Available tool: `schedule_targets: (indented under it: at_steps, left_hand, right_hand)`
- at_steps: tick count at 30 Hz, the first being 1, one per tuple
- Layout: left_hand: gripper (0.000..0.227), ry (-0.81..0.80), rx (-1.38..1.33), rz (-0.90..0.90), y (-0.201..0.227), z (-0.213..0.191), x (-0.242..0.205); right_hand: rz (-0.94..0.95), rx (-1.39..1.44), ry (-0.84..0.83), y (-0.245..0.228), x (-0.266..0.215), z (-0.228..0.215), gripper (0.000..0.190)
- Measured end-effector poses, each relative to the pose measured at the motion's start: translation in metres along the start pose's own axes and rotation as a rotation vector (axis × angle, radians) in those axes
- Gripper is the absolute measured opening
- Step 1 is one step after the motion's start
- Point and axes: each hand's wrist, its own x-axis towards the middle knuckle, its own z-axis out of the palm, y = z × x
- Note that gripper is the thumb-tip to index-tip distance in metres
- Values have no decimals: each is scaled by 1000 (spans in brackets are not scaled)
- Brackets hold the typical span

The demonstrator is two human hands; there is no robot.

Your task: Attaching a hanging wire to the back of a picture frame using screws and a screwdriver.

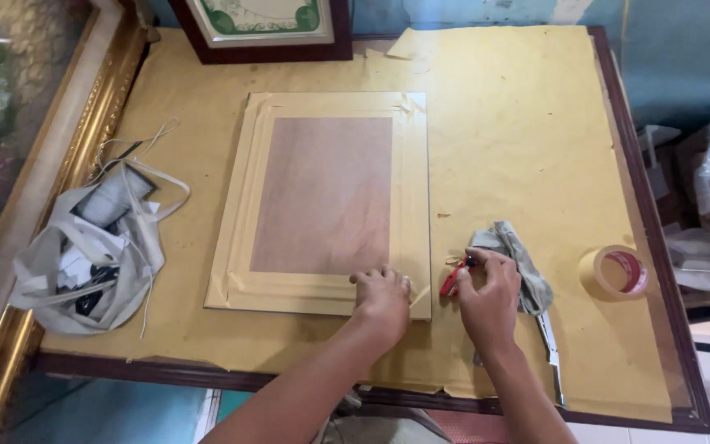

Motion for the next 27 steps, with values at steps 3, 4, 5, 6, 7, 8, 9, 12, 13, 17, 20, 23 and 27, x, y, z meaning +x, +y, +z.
schedule_targets:
  at_steps: [3, 4, 5, 6, 7, 8, 9, 12, 13, 17, 20, 23, 27]
  left_hand:
    - [58, 48, -25, -15, 1, -5, -10]
    - [58, 43, -39, -38, -5, 5, -10]
    - [54, 174, -105, 28, -12, 12, -9]
    - [51, 307, -168, 92, -20, 19, -8]
    - [51, 312, -177, 69, -32, 17, -20]
    - [35, 426, -432, 111, -45, 16, -32]
    - [26, 536, -687, 157, -56, 16, -46]
    - [26, 666, -980, -91, -93, 32, -76]
    - [26, 667, -987, -103, -107, 39, -83]
    - [28, 685, -1256, -433, -171, 65, -114]
    - [30, 866, -1249, -509, -222, 91, -137]
    - [32, 1033, -1168, -508, -278, 117, -152]
    - [17, 925, -873, -495, -347, 154, -168]
  right_hand:
    - [-60, 0, -31, -3, 11, 17, 31]
    - [-76, 8, -51, -8, 11, 21, 31]
    - [-108, 40, -65, -14, 13, 25, 31]
    - [-139, 72, -78, -20, 16, 29, 31]
    - [-159, 81, -92, -30, 16, 29, 31]
    - [-166, 124, -121, -41, 15, 30, 30]
    - [-166, 163, -153, -51, 13, 30, 29]
    - [-131, 190, -234, -73, 1, 35, 27]
    - [-138, 190, -245, -76, -4, 38, 27]
    - [-98, 166, -296, -87, -22, 59, 25]
    - [-33, 150, -366, -114, -42, 70, 19]
    - [50, 153, -466, -159, -66, 86, 15]
    - [-16, 176, -585, -194, -99, 150, 16]
